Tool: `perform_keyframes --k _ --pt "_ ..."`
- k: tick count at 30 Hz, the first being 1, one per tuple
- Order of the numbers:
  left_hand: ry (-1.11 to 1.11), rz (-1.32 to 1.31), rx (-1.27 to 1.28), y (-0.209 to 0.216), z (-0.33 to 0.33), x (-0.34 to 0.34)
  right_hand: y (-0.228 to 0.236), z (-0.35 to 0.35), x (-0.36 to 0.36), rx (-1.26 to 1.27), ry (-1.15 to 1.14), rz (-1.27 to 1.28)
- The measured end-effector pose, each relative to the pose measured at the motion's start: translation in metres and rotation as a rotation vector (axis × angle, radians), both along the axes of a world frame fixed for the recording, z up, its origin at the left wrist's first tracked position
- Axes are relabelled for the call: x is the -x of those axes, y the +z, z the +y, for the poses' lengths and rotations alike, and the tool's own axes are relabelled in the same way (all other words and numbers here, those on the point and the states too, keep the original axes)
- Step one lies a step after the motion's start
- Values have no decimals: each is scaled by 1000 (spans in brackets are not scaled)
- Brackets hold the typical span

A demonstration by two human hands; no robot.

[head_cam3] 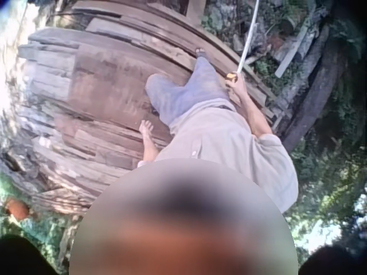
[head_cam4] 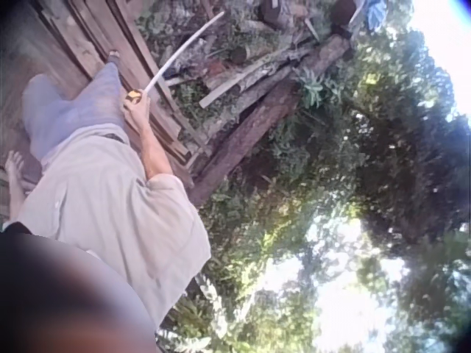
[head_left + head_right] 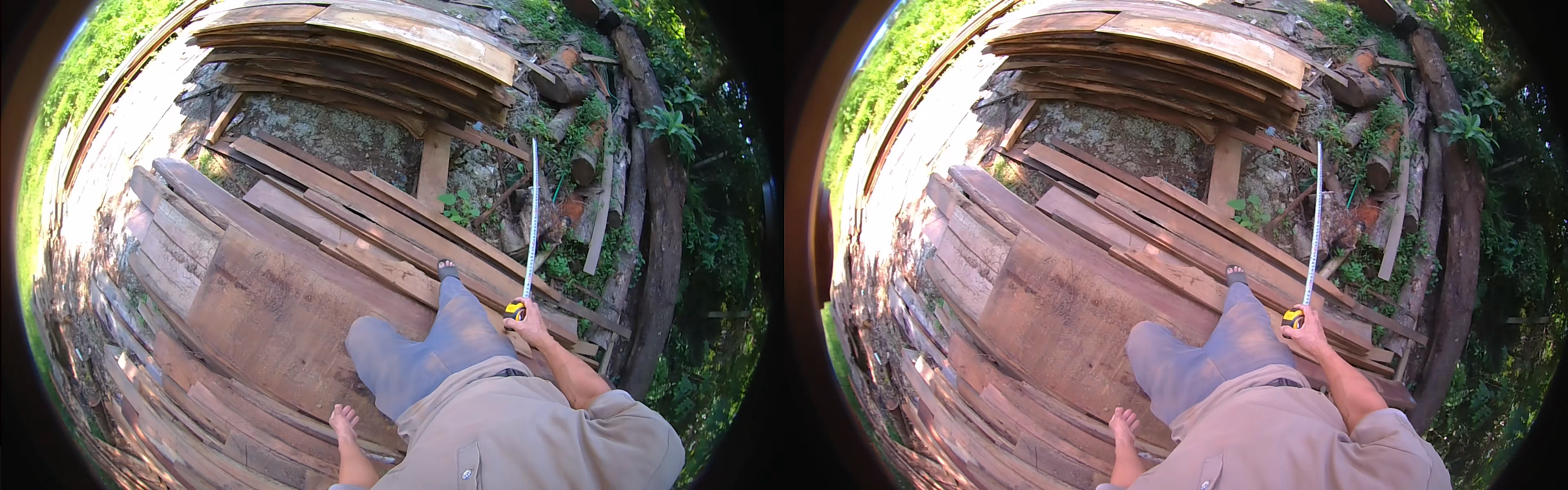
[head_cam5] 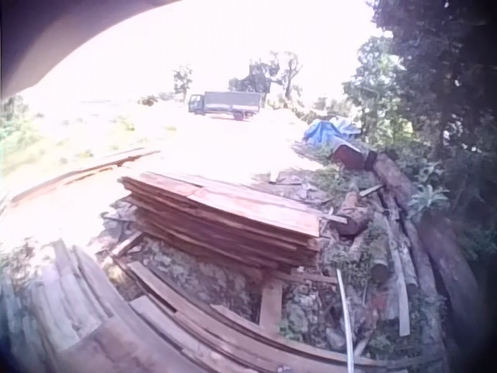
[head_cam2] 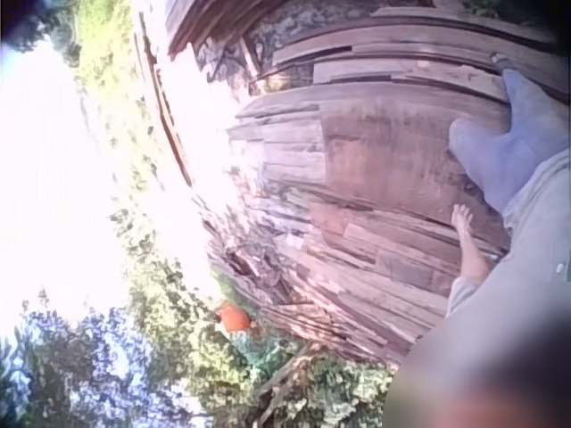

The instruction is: The person measures wooden planks with a tape measure, then picks up and carries several planks across an outdoor yard. The person walks through the area, places planks down, and continues moving through the space.

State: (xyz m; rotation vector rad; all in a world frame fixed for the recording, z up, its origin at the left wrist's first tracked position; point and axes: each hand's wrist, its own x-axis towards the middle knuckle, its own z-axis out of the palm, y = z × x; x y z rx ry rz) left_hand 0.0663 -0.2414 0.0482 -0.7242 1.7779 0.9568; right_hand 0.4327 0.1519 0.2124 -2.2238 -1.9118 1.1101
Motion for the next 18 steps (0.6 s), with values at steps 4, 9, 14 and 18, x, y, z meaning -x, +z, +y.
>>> perform_keyframes --k 4,9,14,18 --pt "98 94 17 -87 41 -35 -112 68 -8 -42 100 53" --pt "-258 34 -65 -154 138 -90 -216 173 -33 -104 220 366" --pt "-371 36 -100 -122 254 -126 -177 258 -67 -124 251 366" --pt "-368 27 -83 -101 321 -131 -160 322 -76 -269 242 285"
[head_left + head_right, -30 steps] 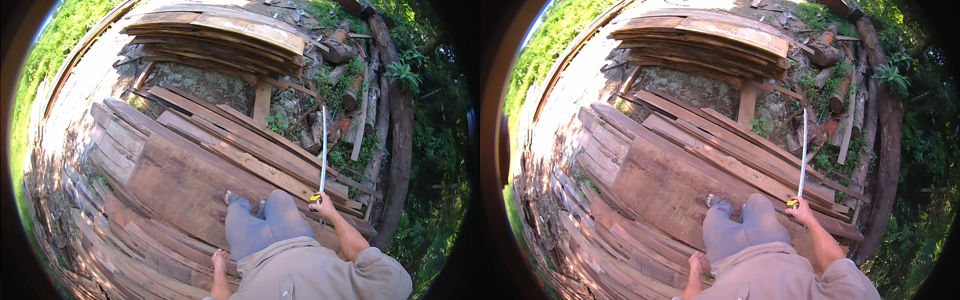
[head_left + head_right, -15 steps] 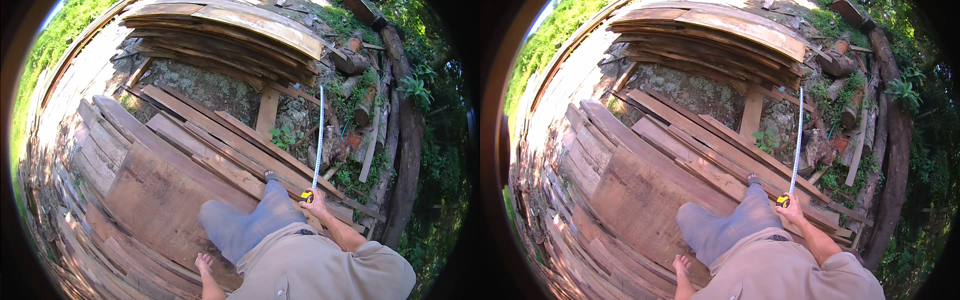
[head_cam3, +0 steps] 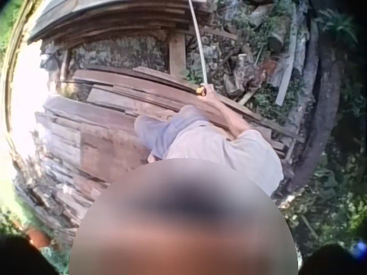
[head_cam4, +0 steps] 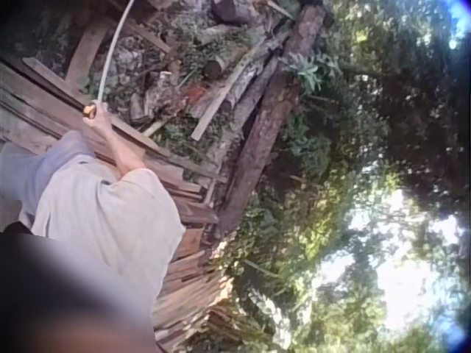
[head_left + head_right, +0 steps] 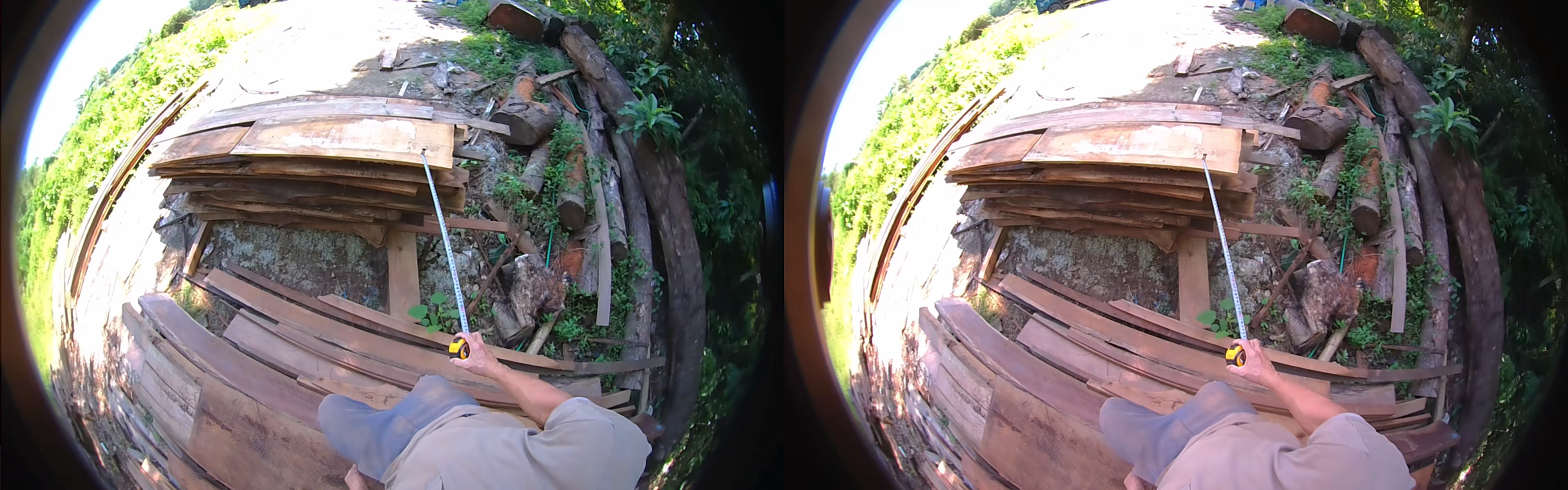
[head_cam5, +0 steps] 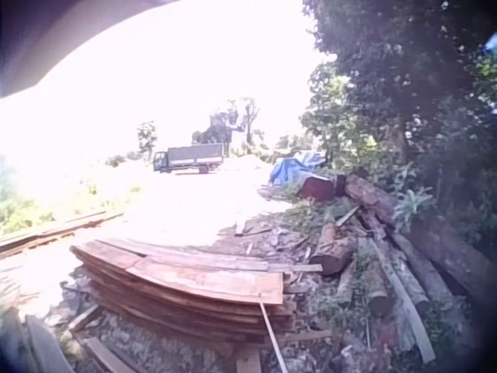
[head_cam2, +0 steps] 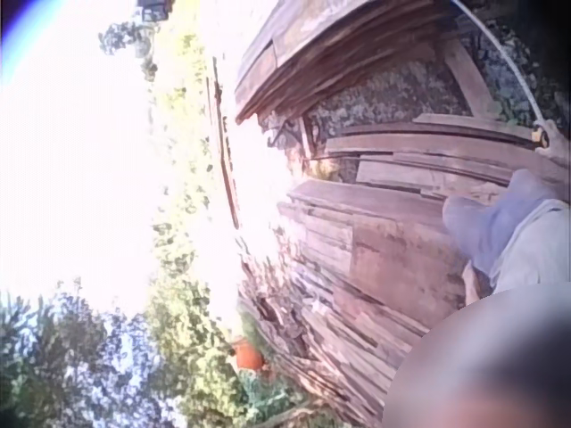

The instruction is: The person measures wooden planks with a tape measure, then picks up and carries several planks across an outdoor yard. The person walks through the area, places planks down, and continues moving through the space.

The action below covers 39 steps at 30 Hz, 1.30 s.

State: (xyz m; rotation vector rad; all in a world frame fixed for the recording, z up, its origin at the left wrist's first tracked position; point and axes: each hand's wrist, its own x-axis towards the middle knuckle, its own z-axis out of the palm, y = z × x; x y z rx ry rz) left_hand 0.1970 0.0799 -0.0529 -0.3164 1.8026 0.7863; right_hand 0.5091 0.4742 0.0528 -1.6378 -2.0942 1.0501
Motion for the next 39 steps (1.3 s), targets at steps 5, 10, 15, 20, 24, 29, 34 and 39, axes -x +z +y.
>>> perform_keyframes --k 5,10,15,20,24,29,34,39 --pt "0 -58 24 -13 68 0 8 76 15 -10 -204 43" --pt "32 -112 33 -43 130 13 14 164 51 -172 -294 -4" --pt "275 -109 -16 -68 202 47 39 289 94 -265 -281 30" --pt "450 126 -146 -73 281 92 39 462 137 -346 -165 -19" --pt "740 332 -137 -101 340 87 -28 635 180 -354 26 174" --pt "823 384 101 -104 402 -74 -103 783 233 -121 134 -51" --pt "888 206 450 -48 471 -260 -137 819 270 -296 218 -576" --pt "1384 -98 577 -44 547 -361 -155 797 319 -440 350 -539"
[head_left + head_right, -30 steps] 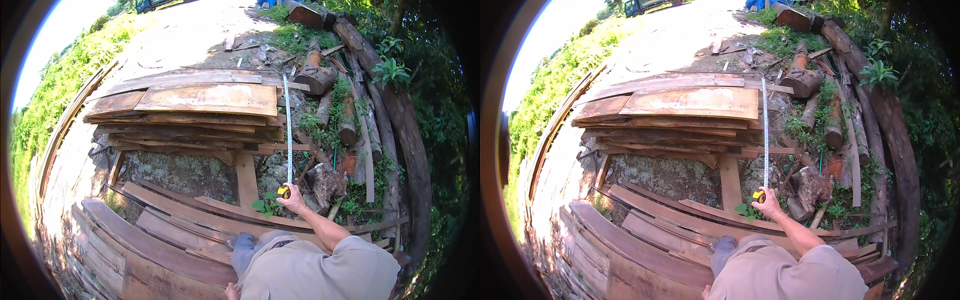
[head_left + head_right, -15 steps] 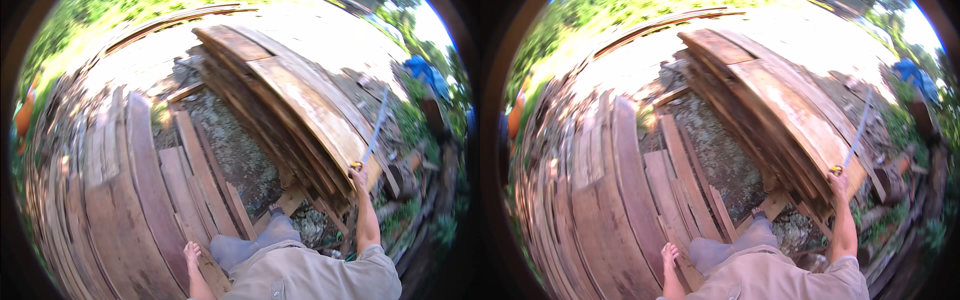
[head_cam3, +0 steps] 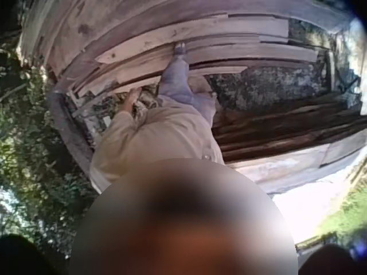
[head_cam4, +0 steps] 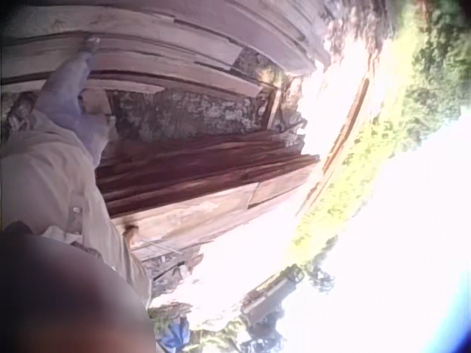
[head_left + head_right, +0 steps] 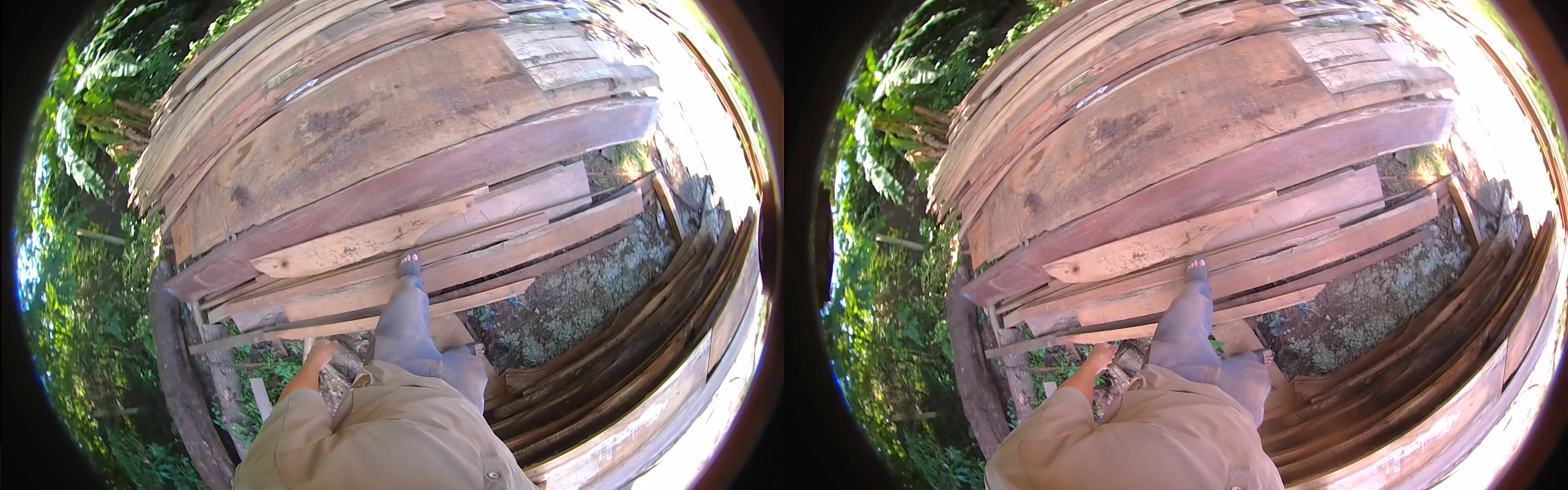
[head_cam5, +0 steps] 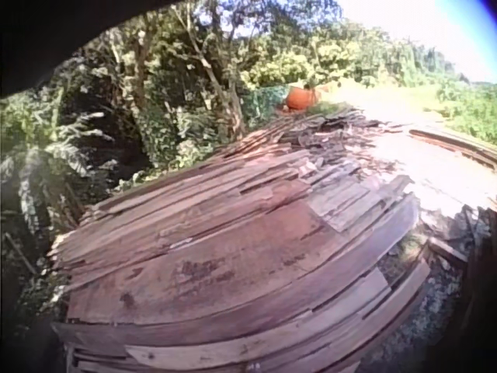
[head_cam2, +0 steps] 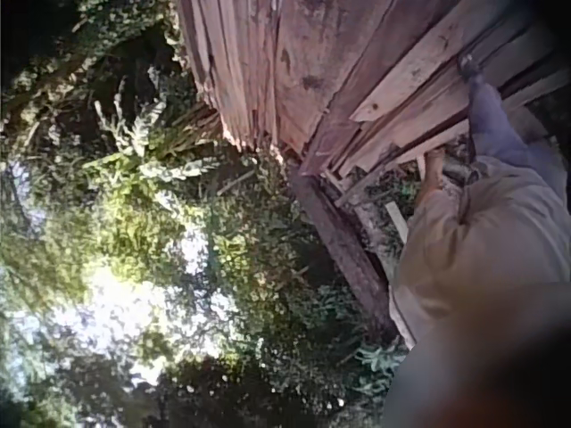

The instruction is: The person measures wooden planks with a tape measure, then picks up and carries several planks across an outdoor yard. The person walks through the area, places planks down, and continues moving through the space.

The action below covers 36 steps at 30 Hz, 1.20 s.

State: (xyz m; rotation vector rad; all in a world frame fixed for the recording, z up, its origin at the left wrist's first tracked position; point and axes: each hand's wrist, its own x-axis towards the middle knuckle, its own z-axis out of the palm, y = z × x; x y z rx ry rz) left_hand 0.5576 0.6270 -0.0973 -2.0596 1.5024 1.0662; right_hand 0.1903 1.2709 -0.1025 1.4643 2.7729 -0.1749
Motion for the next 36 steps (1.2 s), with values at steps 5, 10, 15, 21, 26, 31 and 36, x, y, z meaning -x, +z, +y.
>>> perform_keyframes --k 5,10,15,21,26,31,36 --pt "-46 109 87 -25 39 -2 -8 -64 61 31 217 100" --pt "202 209 156 -59 -6 24 -18 -187 122 251 508 156" --pt "490 435 252 -101 -122 49 -26 -369 153 628 718 127" --pt "597 663 74 -89 -257 63 11 -569 122 823 782 -176" --pt "451 573 153 -61 -312 48 31 -690 114 1048 775 -211" --pt "553 552 -42 -54 -330 27 0 -764 141 1584 648 -286" --pt "764 678 25 -38 -347 6 -28 -877 121 1469 348 -197"
